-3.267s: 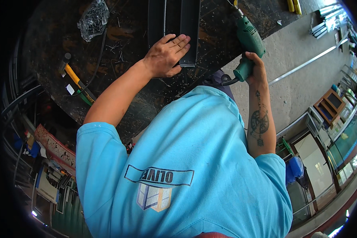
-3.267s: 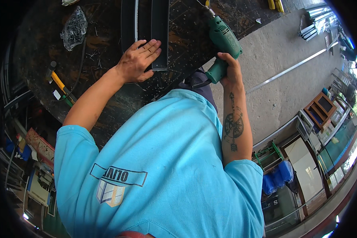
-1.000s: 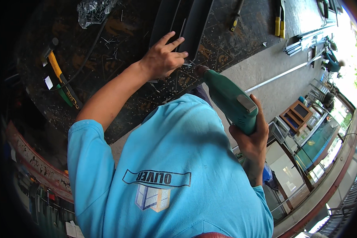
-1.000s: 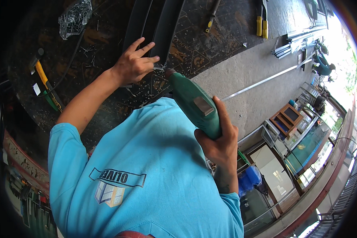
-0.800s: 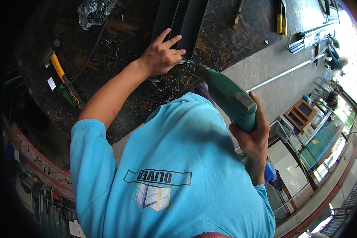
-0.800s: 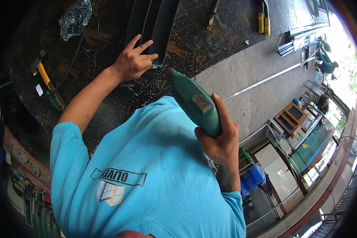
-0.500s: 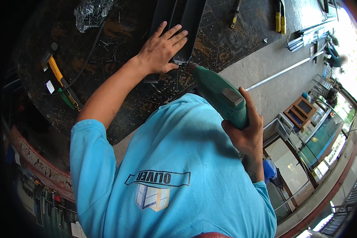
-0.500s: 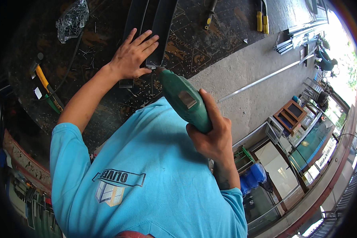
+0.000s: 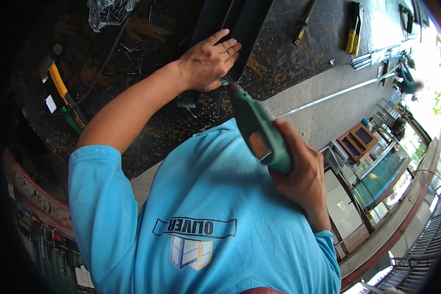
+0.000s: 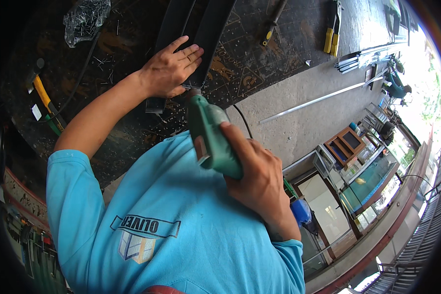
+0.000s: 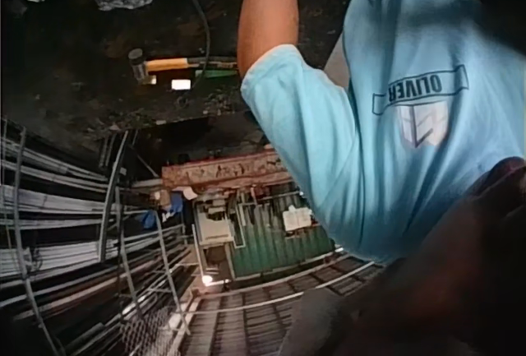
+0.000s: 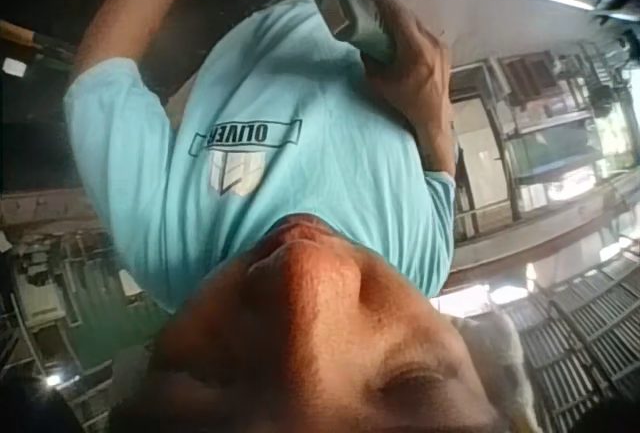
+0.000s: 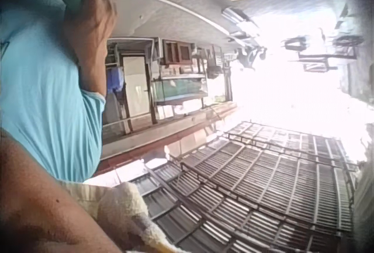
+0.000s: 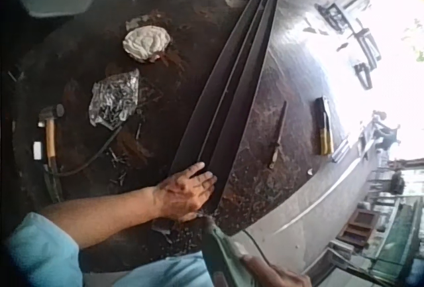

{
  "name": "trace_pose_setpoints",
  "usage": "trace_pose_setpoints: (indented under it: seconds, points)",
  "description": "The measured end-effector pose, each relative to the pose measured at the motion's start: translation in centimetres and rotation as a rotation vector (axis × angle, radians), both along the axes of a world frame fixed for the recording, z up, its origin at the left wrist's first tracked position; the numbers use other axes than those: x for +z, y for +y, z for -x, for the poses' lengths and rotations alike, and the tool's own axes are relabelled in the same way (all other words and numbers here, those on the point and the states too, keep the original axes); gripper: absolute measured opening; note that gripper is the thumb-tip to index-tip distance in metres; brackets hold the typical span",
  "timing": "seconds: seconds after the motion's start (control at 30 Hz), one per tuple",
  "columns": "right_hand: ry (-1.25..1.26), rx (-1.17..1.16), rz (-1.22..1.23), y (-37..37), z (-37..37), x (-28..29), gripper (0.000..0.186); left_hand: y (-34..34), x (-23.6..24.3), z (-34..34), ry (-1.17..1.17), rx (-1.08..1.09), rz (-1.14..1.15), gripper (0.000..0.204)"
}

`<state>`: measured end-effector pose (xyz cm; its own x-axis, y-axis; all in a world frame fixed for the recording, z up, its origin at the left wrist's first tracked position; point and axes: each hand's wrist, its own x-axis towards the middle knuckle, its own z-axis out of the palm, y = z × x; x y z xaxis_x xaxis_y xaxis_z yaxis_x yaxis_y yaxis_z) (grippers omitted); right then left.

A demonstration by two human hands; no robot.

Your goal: Drilling holes into metal channels and cutting them to size on a workshop table.

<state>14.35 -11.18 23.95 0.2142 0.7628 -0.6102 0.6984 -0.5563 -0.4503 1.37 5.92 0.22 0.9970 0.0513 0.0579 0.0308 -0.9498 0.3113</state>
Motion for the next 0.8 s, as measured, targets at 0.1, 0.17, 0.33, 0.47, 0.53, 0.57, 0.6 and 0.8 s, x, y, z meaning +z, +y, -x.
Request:
trace_pose_setpoints:
  seconds: [0.1,0.17,0.33,0.47,0.53,0.57,0.6,0.8]
  points:
    - [-0.035,0.172,0.054,2.1,-0.1,0.6,0.084,0.3,0.0,-0.5,-0.012,-0.030,-0.022,0.070]
    - [-0.014,0.202,0.066,3.4,-0.3,0.7,0.086,0.4,-0.3,-0.6,-0.016,-0.035,-0.021,0.069]
    - [-0.024,0.369,0.150,5.4,-0.5,1.2,0.091,0.5,-0.5,-0.5,-0.020,-0.023,0.032,0.068]
    - [-0.042,0.416,0.249,6.2,0.2,1.6,0.089,0.4,-0.8,-0.5,-0.048,-0.024,0.045,0.066]
    - [-0.032,0.443,0.265,6.8,0.0,1.7,0.086,0.5,-0.7,-0.4,-0.050,-0.019,0.050,0.064]
    - [-0.024,0.463,0.275,7.0,0.0,1.7,0.084,0.5,-0.8,-0.4,-0.055,-0.020,0.050,0.063]
    - [-0.025,0.466,0.279,7.2,0.0,1.7,0.084,0.4,-0.9,-0.3,-0.056,-0.017,0.053,0.063]
    - [-0.014,0.492,0.324,8.8,0.2,2.0,0.075,0.4,-1.3,-0.3,-0.093,0.003,0.103,0.058]
